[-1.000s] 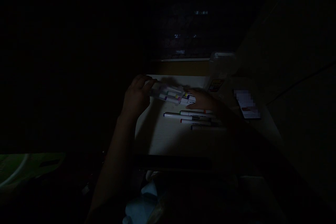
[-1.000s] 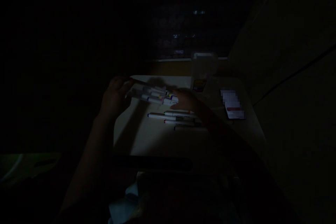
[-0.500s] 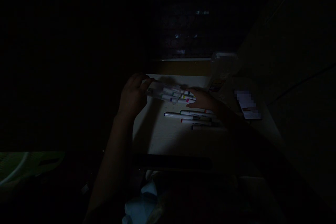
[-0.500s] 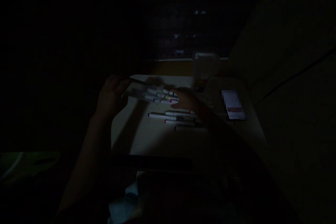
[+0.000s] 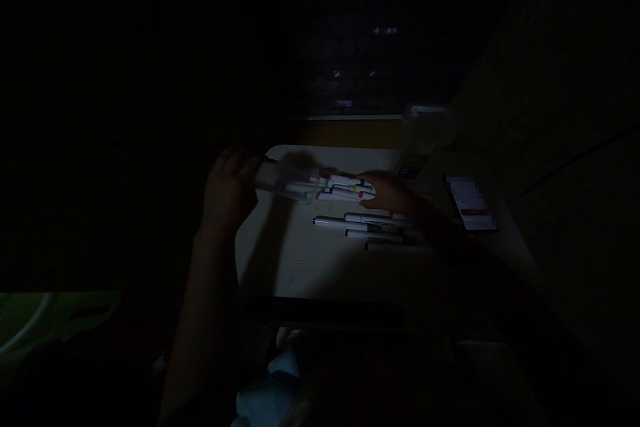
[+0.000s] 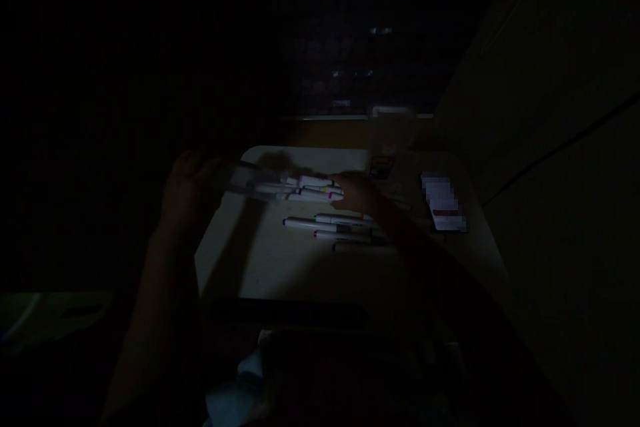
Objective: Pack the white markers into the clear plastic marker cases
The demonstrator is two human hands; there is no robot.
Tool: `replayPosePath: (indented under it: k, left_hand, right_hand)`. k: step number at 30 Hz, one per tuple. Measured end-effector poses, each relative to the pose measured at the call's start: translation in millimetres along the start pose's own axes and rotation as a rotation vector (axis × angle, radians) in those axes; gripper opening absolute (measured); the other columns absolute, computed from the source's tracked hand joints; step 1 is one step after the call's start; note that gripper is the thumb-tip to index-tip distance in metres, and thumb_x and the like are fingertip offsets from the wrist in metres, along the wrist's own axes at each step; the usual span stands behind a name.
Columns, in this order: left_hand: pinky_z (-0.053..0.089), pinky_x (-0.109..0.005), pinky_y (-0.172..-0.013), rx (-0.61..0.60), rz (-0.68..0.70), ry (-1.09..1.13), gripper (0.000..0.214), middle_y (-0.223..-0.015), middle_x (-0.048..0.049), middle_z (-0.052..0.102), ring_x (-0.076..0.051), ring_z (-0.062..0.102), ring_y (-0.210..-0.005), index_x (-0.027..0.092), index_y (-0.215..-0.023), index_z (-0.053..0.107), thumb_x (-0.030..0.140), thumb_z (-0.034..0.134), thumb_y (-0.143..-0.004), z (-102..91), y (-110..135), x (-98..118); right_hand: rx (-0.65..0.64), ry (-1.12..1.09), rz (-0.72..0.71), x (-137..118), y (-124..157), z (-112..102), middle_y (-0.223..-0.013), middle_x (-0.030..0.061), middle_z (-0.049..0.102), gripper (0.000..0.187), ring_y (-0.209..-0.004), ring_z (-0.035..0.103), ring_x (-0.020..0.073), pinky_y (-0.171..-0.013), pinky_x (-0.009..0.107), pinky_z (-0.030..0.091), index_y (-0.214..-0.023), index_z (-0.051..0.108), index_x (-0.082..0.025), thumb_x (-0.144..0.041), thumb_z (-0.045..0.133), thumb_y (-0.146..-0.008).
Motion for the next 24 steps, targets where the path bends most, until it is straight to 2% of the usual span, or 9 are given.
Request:
replayPosePath:
  k: [4, 8, 11, 17, 20, 24]
  left_hand:
    - [0.032, -0.06, -0.115, 0.002, -0.08, -0.047, 0.045, -0.143, -0.0053, 0.049, -0.037, 0.038, -0.136, 0.025, -0.129, 0.051, 0.021, 0.053, -0.085, -9.1, 1, -5]
    - [0.032, -0.058, -0.113, 0.041, -0.153, -0.148, 0.047, -0.142, -0.0122, 0.05, -0.037, 0.038, -0.137, 0.018, -0.129, 0.053, 0.025, 0.052, -0.082, -15.7, 1, -12]
    - [0.03, -0.055, -0.114, 0.028, -0.202, -0.181, 0.053, -0.142, -0.0166, 0.05, -0.037, 0.038, -0.138, 0.013, -0.129, 0.055, 0.03, 0.052, -0.08, -19.0, 1, -21]
    - [0.026, -0.058, -0.114, 0.095, -0.278, -0.156, 0.056, -0.145, -0.0163, 0.047, -0.038, 0.032, -0.141, 0.012, -0.131, 0.054, 0.04, 0.05, -0.082, -31.5, 7, -48]
    - [0.024, -0.061, -0.114, 0.132, -0.307, -0.143, 0.061, -0.148, -0.0138, 0.043, -0.04, 0.029, -0.142, 0.014, -0.133, 0.051, 0.047, 0.056, -0.082, -41.3, 10, -59]
    - [0.024, -0.063, -0.114, 0.174, -0.327, -0.126, 0.066, -0.147, -0.0144, 0.043, -0.041, 0.03, -0.141, 0.012, -0.133, 0.049, 0.048, 0.062, -0.079, -40.7, 10, -61]
  right_hand:
    - [-0.031, 0.048, -0.025, 1, 2, -1, -0.135, 0.0167, 0.059, 0.072, -0.12, 0.056, 0.0305, -0.102, 0.039, 0.043, -0.138, 0.05, -0.01, -0.033, 0.072, -0.074]
    - [-0.056, 0.083, -0.042, 2, 3, 2, -0.136, 0.0179, 0.057, 0.081, -0.124, 0.053, 0.032, -0.105, 0.041, 0.041, -0.14, 0.048, -0.009, -0.039, 0.075, -0.071]
    - [-0.058, 0.095, -0.048, 3, 3, 5, -0.136, 0.0185, 0.057, 0.082, -0.124, 0.053, 0.0328, -0.105, 0.044, 0.039, -0.139, 0.049, -0.011, -0.043, 0.077, -0.068]
    - [-0.047, 0.082, -0.072, 4, 5, 7, -0.137, 0.0198, 0.055, 0.085, -0.125, 0.051, 0.034, -0.106, 0.044, 0.039, -0.139, 0.048, -0.008, -0.04, 0.078, -0.067]
    - [-0.053, 0.07, -0.079, 5, 6, 7, -0.139, 0.0193, 0.053, 0.084, -0.126, 0.05, 0.0337, -0.107, 0.045, 0.039, -0.14, 0.048, -0.011, -0.039, 0.079, -0.066]
    - [-0.058, 0.046, -0.1, 6, 5, 7, -0.139, 0.019, 0.053, 0.085, -0.127, 0.049, 0.0339, -0.106, 0.046, 0.039, -0.141, 0.047, -0.012, -0.037, 0.079, -0.066]
Point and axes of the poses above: each hand's wrist, its own y-axis away from the middle knuckle, its own z-axis out of the palm, x = y × z, the point moved 1 cm from there along -y, towards the middle knuckle
